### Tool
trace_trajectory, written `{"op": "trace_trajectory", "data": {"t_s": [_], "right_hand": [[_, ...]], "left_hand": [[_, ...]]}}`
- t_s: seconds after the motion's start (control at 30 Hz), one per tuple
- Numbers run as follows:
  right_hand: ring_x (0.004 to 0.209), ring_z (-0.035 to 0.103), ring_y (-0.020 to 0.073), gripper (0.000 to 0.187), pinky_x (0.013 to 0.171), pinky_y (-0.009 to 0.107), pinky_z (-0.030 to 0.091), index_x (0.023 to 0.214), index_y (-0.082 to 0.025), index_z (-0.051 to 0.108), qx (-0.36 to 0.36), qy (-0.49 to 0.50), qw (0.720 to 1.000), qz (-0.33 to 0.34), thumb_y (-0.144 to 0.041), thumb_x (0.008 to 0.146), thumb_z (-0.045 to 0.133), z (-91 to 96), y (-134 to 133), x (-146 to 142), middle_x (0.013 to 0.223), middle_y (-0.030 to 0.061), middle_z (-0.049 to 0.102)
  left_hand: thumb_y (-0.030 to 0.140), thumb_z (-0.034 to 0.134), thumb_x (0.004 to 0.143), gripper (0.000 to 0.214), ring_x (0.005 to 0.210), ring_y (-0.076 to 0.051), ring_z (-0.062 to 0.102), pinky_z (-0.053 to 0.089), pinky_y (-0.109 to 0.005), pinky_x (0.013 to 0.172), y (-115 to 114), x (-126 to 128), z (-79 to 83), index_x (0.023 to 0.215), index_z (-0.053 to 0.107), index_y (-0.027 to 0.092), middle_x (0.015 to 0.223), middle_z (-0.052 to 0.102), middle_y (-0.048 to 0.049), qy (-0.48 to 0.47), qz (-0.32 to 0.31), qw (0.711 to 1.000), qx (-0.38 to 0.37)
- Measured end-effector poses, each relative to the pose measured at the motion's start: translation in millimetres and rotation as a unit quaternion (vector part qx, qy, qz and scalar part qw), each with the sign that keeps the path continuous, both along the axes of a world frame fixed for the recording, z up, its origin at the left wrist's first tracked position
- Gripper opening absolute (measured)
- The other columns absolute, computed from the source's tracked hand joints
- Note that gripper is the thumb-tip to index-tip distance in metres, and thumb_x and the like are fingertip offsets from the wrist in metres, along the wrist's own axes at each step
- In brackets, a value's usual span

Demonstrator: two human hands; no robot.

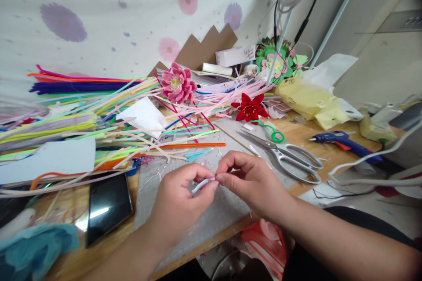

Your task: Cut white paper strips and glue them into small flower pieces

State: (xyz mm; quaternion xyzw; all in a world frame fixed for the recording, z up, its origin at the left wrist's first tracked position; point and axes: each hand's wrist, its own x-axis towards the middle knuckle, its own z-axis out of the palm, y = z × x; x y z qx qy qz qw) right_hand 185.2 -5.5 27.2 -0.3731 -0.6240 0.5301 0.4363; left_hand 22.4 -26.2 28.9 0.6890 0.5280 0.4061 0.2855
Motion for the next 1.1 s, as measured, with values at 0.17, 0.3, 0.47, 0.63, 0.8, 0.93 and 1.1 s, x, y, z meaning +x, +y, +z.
{"op": "trace_trajectory", "data": {"t_s": [0.17,0.3,0.47,0.63,0.8,0.93,1.1], "right_hand": [[0.063,0.052,0.0107,0.009,0.063,0.025,0.041,0.07,-0.017,0.06,-0.076,0.06,0.995,0.034,-0.023,0.075,0.064,-1.5,0.5,-1.6,0.066,-0.0023,0.056],[0.058,0.052,0.0096,0.015,0.062,0.025,0.044,0.068,-0.017,0.058,-0.16,0.161,0.973,0.038,-0.028,0.073,0.067,-1.5,2.5,-1.5,0.062,-0.0032,0.055],[0.061,0.052,0.0112,0.017,0.062,0.028,0.048,0.071,-0.017,0.058,-0.159,0.192,0.968,0.031,-0.031,0.077,0.066,-0.3,6.7,7.5,0.063,-0.0019,0.056],[0.065,0.056,0.0118,0.019,0.066,0.029,0.048,0.078,-0.017,0.063,-0.105,0.158,0.981,0.037,-0.035,0.084,0.062,-4.1,6.0,13.0,0.069,-0.0005,0.059],[0.069,0.059,0.0128,0.018,0.066,0.029,0.049,0.085,-0.017,0.067,-0.163,0.204,0.964,0.054,-0.034,0.079,0.067,-4.8,2.7,11.6,0.075,0.0019,0.064],[0.061,0.056,0.0114,0.023,0.06,0.027,0.049,0.071,-0.017,0.064,-0.176,0.224,0.958,0.033,-0.032,0.065,0.08,-4.6,2.7,11.3,0.066,-0.0018,0.059],[0.056,0.054,0.0101,0.028,0.059,0.026,0.045,0.065,-0.017,0.059,-0.106,0.151,0.983,0.015,-0.039,0.072,0.073,-8.7,0.8,12.6,0.059,-0.0017,0.06]], "left_hand": [[0.018,0.059,0.075,0.009,0.057,-0.012,0.057,0.044,-0.022,0.054,1.1,0.8,0.7,0.067,0.064,0.019,0.061,0.063,0.0022,0.007,0.002,1.0,0.015],[0.018,0.061,0.075,0.009,0.059,-0.012,0.057,0.044,-0.022,0.057,1.3,-1.1,-0.8,0.067,0.064,0.019,0.062,0.064,0.0024,0.006,0.007,1.0,0.013],[0.023,0.059,0.08,0.011,0.058,-0.012,0.056,0.043,-0.021,0.054,2.8,-4.7,-2.3,0.072,0.066,0.02,0.062,0.063,0.0031,-0.043,-0.004,0.999,-0.029],[0.024,0.058,0.082,0.014,0.057,-0.011,0.055,0.043,-0.021,0.054,3.8,-4.6,-3.2,0.071,0.065,0.019,0.059,0.062,0.0038,-0.046,0.0,0.998,-0.039],[0.025,0.057,0.081,0.015,0.056,-0.011,0.053,0.041,-0.022,0.053,5.3,-3.4,-0.4,0.068,0.063,0.019,0.058,0.06,0.0039,-0.031,0.017,0.999,-0.041],[0.028,0.056,0.082,0.02,0.055,-0.011,0.052,0.04,-0.023,0.054,6.1,-4.5,1.1,0.065,0.061,0.018,0.057,0.058,0.0038,-0.027,0.023,0.999,-0.041],[0.032,0.055,0.083,0.027,0.053,-0.011,0.049,0.038,-0.023,0.052,5.4,-4.5,0.5,0.06,0.058,0.018,0.054,0.055,0.004,-0.007,0.01,0.999,-0.051]]}}
